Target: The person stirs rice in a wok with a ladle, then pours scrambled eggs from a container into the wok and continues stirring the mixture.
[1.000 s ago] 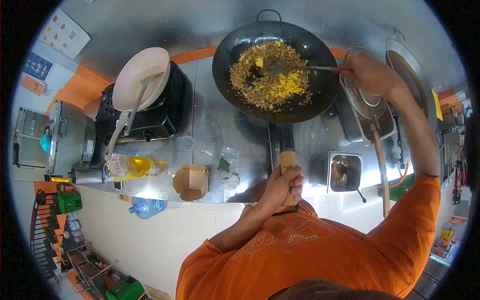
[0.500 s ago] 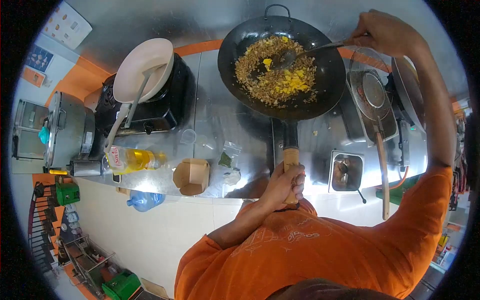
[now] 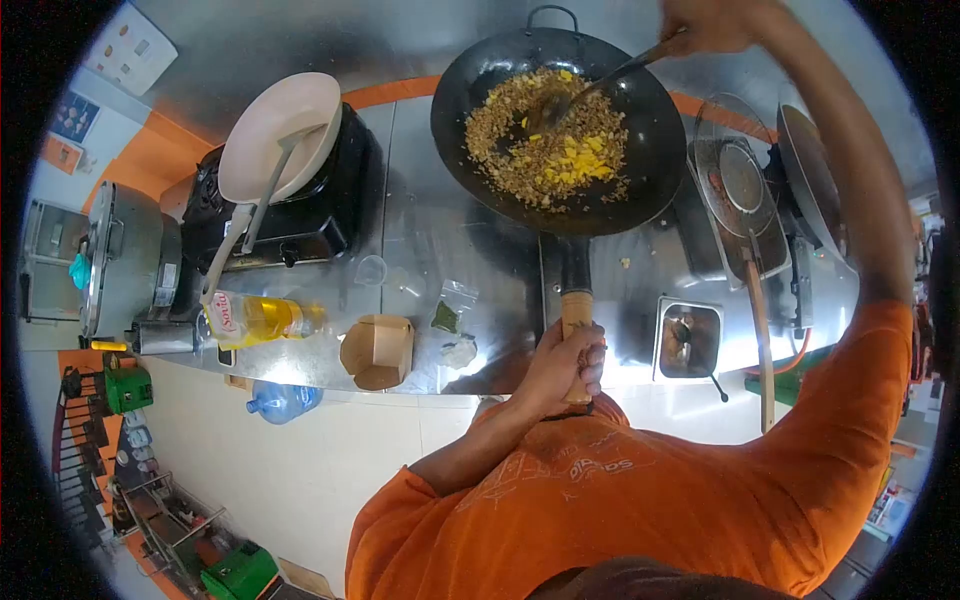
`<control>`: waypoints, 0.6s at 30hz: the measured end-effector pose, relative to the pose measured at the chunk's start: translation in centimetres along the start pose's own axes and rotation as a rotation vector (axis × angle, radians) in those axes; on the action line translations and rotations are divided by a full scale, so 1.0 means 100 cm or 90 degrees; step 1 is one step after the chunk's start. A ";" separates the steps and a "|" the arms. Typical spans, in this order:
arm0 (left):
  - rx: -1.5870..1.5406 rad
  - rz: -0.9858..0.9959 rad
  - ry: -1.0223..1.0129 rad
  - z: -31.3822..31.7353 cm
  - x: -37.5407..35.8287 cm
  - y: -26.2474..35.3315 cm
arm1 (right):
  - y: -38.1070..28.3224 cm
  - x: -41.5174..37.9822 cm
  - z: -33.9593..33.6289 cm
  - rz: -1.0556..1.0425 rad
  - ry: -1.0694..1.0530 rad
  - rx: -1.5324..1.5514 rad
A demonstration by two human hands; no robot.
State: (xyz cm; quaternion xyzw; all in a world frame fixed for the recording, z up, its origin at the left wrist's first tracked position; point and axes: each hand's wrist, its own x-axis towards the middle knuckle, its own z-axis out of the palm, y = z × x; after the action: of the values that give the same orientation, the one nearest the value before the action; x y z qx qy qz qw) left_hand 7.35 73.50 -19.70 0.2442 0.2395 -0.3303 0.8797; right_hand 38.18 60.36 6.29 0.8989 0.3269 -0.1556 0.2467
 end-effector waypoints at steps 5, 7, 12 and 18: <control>-0.007 0.008 -0.022 -0.005 0.002 0.001 | -0.004 0.010 -0.014 -0.045 -0.009 -0.017; -0.009 -0.007 -0.018 -0.004 -0.001 -0.004 | -0.006 0.008 -0.013 -0.022 -0.038 -0.035; 0.003 -0.002 -0.001 -0.001 -0.002 0.003 | -0.011 0.010 -0.021 0.023 -0.085 -0.095; 0.000 0.015 -0.042 -0.007 -0.001 0.002 | -0.010 -0.037 -0.062 0.072 -0.054 0.083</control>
State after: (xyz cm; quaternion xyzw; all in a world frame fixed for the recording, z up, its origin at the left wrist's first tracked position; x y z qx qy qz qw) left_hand 7.24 74.10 -20.05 0.2360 0.2073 -0.3277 0.8910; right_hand 35.49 62.52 12.75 0.9229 0.2539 -0.1999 0.2097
